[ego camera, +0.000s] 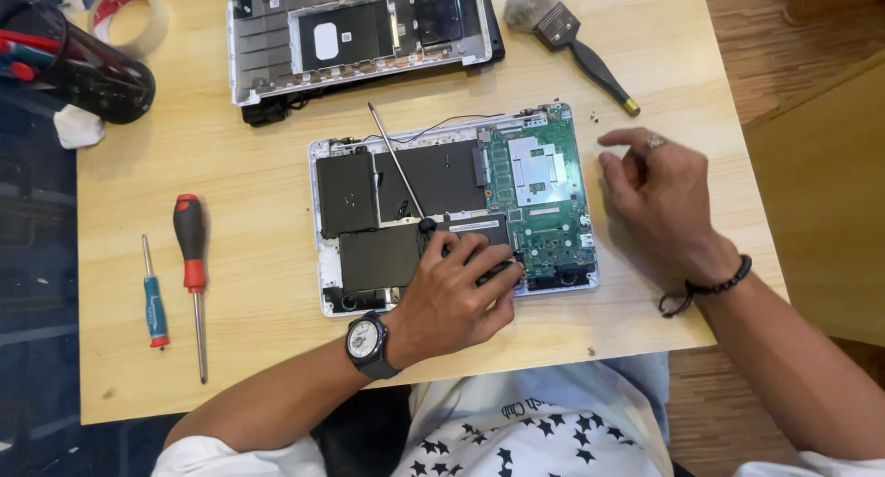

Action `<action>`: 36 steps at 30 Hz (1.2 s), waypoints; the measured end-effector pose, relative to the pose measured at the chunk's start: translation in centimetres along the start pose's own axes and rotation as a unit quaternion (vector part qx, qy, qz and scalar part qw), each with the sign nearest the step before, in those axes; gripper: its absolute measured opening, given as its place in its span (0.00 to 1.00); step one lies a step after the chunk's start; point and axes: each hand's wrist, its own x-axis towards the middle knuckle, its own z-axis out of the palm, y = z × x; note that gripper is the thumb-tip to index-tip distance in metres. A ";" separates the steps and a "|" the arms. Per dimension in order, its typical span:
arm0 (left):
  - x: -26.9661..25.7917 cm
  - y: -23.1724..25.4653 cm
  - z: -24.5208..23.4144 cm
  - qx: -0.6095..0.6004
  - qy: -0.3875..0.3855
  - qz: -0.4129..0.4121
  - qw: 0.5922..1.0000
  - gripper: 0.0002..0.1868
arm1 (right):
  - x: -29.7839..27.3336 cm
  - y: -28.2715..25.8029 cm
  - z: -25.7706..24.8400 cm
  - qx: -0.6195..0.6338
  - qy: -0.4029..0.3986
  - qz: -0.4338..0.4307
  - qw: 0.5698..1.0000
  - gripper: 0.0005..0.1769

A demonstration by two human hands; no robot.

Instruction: The person cleans a laptop battery with a brush, then places it into the laptop chassis. They connect the battery cable and install the motherboard into the chassis.

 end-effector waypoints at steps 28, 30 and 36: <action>0.3 -6.2 -3.0 0.012 0.047 -0.150 0.988 0.05 | 5.1 1.9 1.2 -0.258 -0.033 -0.025 0.965 0.05; 0.4 -6.3 -3.1 0.019 0.055 -0.150 0.987 0.05 | 5.0 2.2 1.2 -0.257 -0.026 -0.027 0.966 0.05; 0.2 -6.2 -3.0 0.033 0.036 -0.163 0.985 0.06 | 5.3 0.5 0.2 -0.260 -0.055 -0.040 0.963 0.08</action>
